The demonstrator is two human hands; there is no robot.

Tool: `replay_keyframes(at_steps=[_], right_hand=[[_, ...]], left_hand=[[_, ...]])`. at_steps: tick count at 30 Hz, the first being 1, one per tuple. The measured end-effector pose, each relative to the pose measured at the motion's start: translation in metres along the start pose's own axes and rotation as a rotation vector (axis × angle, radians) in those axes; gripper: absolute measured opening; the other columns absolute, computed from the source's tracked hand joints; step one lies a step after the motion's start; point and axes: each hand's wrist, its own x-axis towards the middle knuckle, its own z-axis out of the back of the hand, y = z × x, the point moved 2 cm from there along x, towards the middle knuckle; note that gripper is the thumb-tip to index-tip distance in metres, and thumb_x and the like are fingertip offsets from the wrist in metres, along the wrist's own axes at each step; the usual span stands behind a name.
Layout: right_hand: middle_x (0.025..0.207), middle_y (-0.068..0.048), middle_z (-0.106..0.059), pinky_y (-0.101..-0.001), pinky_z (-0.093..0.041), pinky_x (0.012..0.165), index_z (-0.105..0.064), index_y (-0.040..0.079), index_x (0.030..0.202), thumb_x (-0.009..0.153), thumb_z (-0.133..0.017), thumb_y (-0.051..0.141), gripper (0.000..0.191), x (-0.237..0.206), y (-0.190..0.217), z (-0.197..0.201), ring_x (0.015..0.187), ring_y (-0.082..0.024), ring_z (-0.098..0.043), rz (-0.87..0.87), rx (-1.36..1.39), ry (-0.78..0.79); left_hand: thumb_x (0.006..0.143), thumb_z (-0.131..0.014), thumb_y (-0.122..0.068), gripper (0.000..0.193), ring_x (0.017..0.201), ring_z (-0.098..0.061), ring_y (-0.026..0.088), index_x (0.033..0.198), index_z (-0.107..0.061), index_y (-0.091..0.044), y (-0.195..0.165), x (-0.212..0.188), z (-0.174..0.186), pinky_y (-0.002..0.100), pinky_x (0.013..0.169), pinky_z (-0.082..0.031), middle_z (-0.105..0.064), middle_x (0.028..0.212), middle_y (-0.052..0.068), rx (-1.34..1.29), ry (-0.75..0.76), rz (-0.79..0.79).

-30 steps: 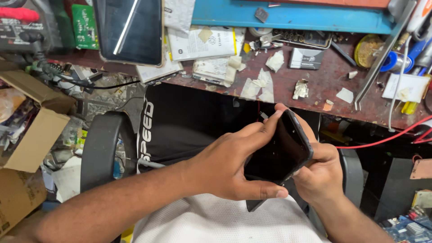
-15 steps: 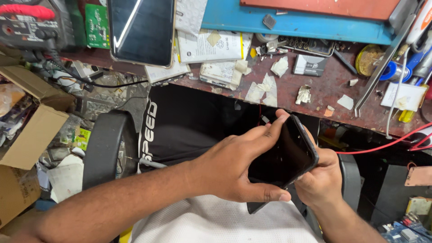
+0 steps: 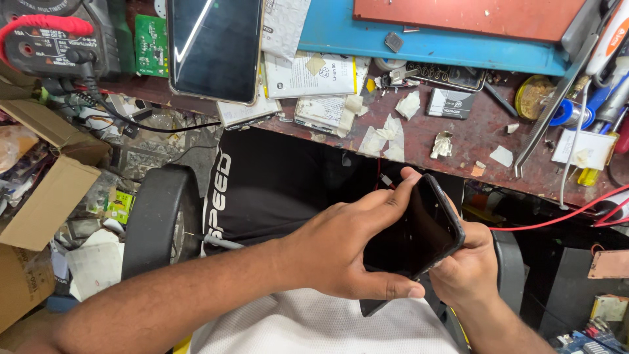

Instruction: The person pries open the back cover of a smartphone by hand, working around the frame edge, and holds the opened phone to view its internal battery and circuit board. They continue manipulating the opened device and its components at the bench.

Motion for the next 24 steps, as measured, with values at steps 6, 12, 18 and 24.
replay_keyframes(at_steps=[6,12,18,24], right_hand=[[0.168,-0.031,-0.036,-0.0504,-0.034,0.128,-0.078,0.001,0.118,0.089,-0.089,0.021,0.037,0.0,-0.001,0.001,0.157,-0.039,-0.04,-0.001,-0.013,0.0],[0.164,-0.031,-0.04,-0.0492,-0.039,0.12,-0.074,-0.003,0.124,0.085,-0.089,0.023,0.049,-0.001,-0.004,0.004,0.146,-0.039,-0.046,-0.066,-0.013,-0.059],[0.154,-0.028,-0.053,-0.0517,-0.041,0.124,-0.075,-0.002,0.12,0.088,-0.089,0.019,0.04,-0.005,-0.01,0.012,0.151,-0.037,-0.049,-0.046,0.113,0.004],[0.135,-0.021,-0.069,-0.0497,-0.051,0.111,-0.077,-0.004,0.114,0.086,-0.091,0.014,0.036,-0.014,-0.02,0.031,0.127,-0.034,-0.065,-0.074,0.125,-0.057]], left_hand=[[0.089,-0.069,-0.065,0.117,0.101,-0.071,0.031,0.163,-0.026,0.014,0.0,0.001,0.0,0.036,0.089,-0.061,-0.058,0.113,0.02,0.016,0.007,0.015],[0.086,-0.068,-0.066,0.121,0.096,-0.07,0.031,0.164,-0.022,0.015,0.0,0.003,0.0,0.037,0.08,-0.059,-0.057,0.109,0.02,0.055,0.031,0.05],[0.085,-0.067,-0.066,0.12,0.096,-0.071,0.032,0.162,-0.024,0.015,0.001,0.004,0.001,0.037,0.079,-0.059,-0.057,0.112,0.021,0.053,0.038,0.085],[0.088,-0.067,-0.067,0.119,0.107,-0.071,0.034,0.163,-0.024,0.015,-0.001,0.003,0.001,0.038,0.089,-0.06,-0.058,0.122,0.023,0.043,0.01,0.049]])
